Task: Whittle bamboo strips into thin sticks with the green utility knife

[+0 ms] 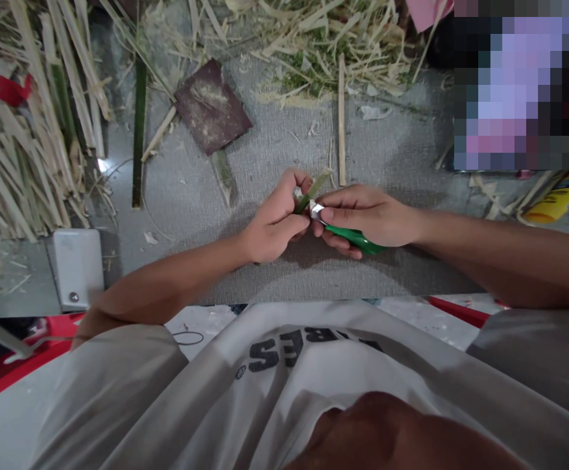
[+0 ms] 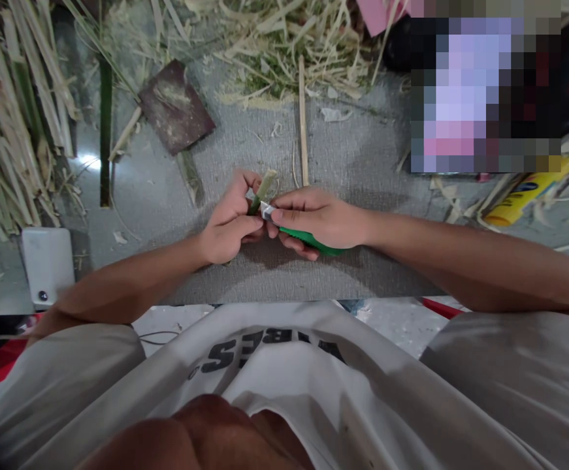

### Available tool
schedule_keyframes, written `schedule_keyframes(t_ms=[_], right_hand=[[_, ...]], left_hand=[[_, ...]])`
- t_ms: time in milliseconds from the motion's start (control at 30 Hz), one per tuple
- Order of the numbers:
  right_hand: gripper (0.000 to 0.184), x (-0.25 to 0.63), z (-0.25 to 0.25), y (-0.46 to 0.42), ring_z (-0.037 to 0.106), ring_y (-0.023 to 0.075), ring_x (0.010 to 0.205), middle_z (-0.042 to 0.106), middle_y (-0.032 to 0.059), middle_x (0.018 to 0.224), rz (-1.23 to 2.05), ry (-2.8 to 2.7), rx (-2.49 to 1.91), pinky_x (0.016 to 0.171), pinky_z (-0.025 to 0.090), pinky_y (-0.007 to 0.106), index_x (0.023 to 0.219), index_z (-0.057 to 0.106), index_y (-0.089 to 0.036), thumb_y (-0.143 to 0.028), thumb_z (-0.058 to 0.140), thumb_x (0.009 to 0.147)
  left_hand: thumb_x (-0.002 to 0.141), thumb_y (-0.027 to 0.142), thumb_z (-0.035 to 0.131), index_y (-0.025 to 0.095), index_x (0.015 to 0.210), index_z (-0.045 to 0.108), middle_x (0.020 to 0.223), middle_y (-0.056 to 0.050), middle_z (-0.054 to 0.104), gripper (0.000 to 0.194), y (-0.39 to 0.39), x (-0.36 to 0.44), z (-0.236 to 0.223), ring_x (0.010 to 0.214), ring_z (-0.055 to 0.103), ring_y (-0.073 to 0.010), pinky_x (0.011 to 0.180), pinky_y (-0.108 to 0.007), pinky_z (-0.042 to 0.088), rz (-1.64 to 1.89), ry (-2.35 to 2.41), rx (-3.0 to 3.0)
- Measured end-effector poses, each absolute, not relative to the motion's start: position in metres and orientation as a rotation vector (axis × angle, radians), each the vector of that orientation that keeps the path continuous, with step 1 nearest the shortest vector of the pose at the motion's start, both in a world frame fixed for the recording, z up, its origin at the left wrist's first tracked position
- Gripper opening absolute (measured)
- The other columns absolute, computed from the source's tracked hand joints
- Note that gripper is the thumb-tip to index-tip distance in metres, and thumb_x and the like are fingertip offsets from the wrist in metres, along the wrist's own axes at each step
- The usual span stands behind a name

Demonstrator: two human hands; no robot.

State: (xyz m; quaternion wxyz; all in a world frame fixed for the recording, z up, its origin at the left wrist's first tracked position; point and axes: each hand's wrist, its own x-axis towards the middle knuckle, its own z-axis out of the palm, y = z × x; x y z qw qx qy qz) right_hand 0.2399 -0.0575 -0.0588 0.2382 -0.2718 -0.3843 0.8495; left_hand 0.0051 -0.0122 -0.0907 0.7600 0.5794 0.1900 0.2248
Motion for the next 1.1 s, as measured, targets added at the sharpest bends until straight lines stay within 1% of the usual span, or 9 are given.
schedule_keyframes(t_ms=[100, 167, 233, 333, 600, 700, 867, 1000, 1100], right_hand=[[0.045, 0.241, -0.060, -0.056, 0.055, 0.0086, 0.050, 0.058, -0.0028, 0.071, 2.390, -1.023, -0.724, 0.045, 0.048, 0.019, 0.106, 0.067, -0.013, -0.056, 0.071, 0.117], [0.044, 0.242, -0.061, -0.054, 0.054, 0.0091, 0.049, 0.058, -0.0024, 0.071, 2.429, -1.013, -0.711, 0.044, 0.048, 0.020, 0.105, 0.067, -0.013, -0.055, 0.071, 0.117], [0.043, 0.243, -0.062, -0.053, 0.056, 0.0097, 0.049, 0.058, -0.0020, 0.071, 2.461, -1.003, -0.696, 0.043, 0.047, 0.020, 0.103, 0.066, -0.014, -0.054, 0.071, 0.118], [0.042, 0.243, -0.063, -0.052, 0.057, 0.0102, 0.048, 0.057, -0.0024, 0.070, 2.488, -0.979, -0.638, 0.041, 0.045, 0.020, 0.100, 0.062, -0.016, -0.052, 0.071, 0.117], [0.046, 0.235, -0.066, -0.060, 0.049, 0.0081, 0.046, 0.050, -0.0057, 0.067, 2.429, -0.909, -0.661, 0.041, 0.047, 0.019, 0.099, 0.061, -0.017, -0.058, 0.074, 0.115], [0.046, 0.232, -0.060, -0.061, 0.047, 0.0079, 0.047, 0.050, -0.0053, 0.067, 2.388, -0.922, -0.680, 0.040, 0.045, 0.019, 0.096, 0.060, -0.018, -0.057, 0.073, 0.116], [0.049, 0.224, -0.056, -0.070, 0.047, 0.0073, 0.047, 0.050, -0.0054, 0.067, 2.267, -0.929, -0.759, 0.040, 0.042, 0.018, 0.094, 0.058, -0.018, -0.059, 0.075, 0.114], [0.052, 0.217, -0.061, -0.081, 0.049, 0.0079, 0.050, 0.051, -0.0051, 0.068, 2.058, -0.955, -0.864, 0.043, 0.045, 0.019, 0.096, 0.060, -0.017, -0.064, 0.071, 0.115], [0.052, 0.217, -0.061, -0.080, 0.048, 0.0079, 0.051, 0.052, -0.0046, 0.069, 2.043, -0.962, -0.895, 0.043, 0.047, 0.019, 0.095, 0.060, -0.018, -0.065, 0.073, 0.114]], left_hand=[[0.103, 0.035, 0.070, 0.028, 0.118, 0.038, 0.091, 0.004, 0.064, 0.036, -0.010, 0.005, -0.090, 0.073, 0.065, -0.0138, 0.067, -0.029, 0.050, 0.518, 0.358, 1.381], [0.106, 0.044, 0.071, 0.028, 0.119, 0.038, 0.091, 0.003, 0.062, 0.039, -0.010, 0.005, -0.091, 0.075, 0.065, -0.0148, 0.069, -0.031, 0.050, 0.543, 0.322, 1.461], [0.110, 0.052, 0.070, 0.028, 0.120, 0.039, 0.089, 0.004, 0.059, 0.040, -0.011, 0.005, -0.091, 0.072, 0.060, -0.0139, 0.067, -0.031, 0.046, 0.560, 0.333, 1.543], [0.112, 0.059, 0.069, 0.027, 0.119, 0.040, 0.086, 0.004, 0.055, 0.043, -0.015, 0.006, -0.092, 0.068, 0.055, -0.0130, 0.064, -0.030, 0.040, 0.590, 0.405, 1.650], [0.111, 0.077, 0.060, 0.027, 0.125, 0.041, 0.086, 0.003, 0.065, 0.056, -0.021, 0.005, -0.098, 0.073, 0.067, -0.0174, 0.070, -0.033, 0.049, 0.608, 0.461, 1.674], [0.109, 0.081, 0.060, 0.027, 0.125, 0.042, 0.090, 0.002, 0.065, 0.059, -0.021, 0.005, -0.097, 0.076, 0.067, -0.0181, 0.074, -0.035, 0.050, 0.630, 0.487, 1.678], [0.106, 0.085, 0.060, 0.026, 0.121, 0.047, 0.099, -0.002, 0.063, 0.062, -0.023, 0.005, -0.100, 0.076, 0.060, -0.0169, 0.073, -0.036, 0.048, 0.687, 0.599, 1.736], [0.112, 0.078, 0.054, 0.028, 0.117, 0.047, 0.088, 0.001, 0.059, 0.051, -0.027, 0.006, -0.099, 0.069, 0.054, -0.0156, 0.068, -0.036, 0.044, 0.735, 0.630, 1.731], [0.111, 0.076, 0.059, 0.027, 0.115, 0.046, 0.086, 0.002, 0.057, 0.051, -0.029, 0.007, -0.094, 0.069, 0.057, -0.0155, 0.068, -0.035, 0.044, 0.692, 0.648, 1.684]])
